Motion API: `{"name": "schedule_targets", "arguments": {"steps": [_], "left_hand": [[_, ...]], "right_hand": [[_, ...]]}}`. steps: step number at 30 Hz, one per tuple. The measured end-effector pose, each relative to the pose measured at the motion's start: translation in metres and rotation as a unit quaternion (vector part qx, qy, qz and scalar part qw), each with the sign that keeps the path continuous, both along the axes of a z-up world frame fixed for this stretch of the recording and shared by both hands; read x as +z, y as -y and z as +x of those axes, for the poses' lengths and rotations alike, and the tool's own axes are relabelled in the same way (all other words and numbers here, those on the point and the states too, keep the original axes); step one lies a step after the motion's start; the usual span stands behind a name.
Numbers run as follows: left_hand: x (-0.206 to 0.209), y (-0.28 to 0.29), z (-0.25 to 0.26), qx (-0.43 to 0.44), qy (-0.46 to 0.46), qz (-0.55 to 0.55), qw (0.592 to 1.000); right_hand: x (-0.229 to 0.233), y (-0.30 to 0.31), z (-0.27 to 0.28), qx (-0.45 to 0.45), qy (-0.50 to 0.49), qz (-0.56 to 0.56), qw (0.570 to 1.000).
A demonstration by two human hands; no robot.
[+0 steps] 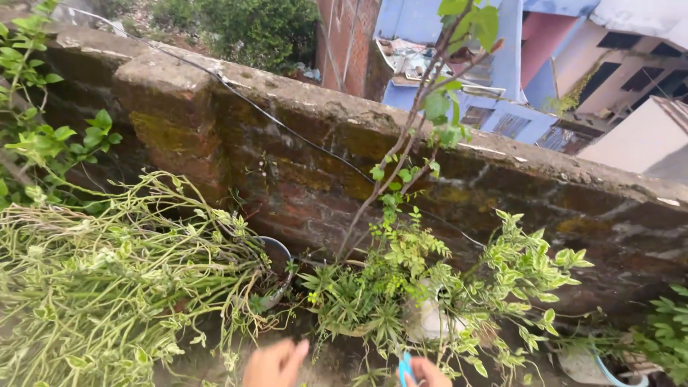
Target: Prune various outdoor potted plants using scissors.
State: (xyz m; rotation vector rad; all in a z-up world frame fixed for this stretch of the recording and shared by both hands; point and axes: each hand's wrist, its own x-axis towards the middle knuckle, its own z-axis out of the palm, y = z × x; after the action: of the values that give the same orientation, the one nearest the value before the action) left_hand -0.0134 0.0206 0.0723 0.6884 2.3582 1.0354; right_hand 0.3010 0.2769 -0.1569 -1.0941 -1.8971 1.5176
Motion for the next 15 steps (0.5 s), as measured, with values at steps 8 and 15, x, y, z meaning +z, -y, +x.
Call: {"name": "schedule_targets", "arguments": {"steps": [8, 15], "left_hand": [[0.266, -0.154, -0.055, -0.088, -0.252, 0.391, 0.881], [0.347, -0.286, -0.108, -0.076, -0.308, 0.489, 0.812]], "right_hand": [[0.23, -0.02, -0.049, -0.082, -0.07, 0.073, 0.991], [0.302, -0.037, -0.056, -0.111, -0.104, 0.13, 0.98]]}}
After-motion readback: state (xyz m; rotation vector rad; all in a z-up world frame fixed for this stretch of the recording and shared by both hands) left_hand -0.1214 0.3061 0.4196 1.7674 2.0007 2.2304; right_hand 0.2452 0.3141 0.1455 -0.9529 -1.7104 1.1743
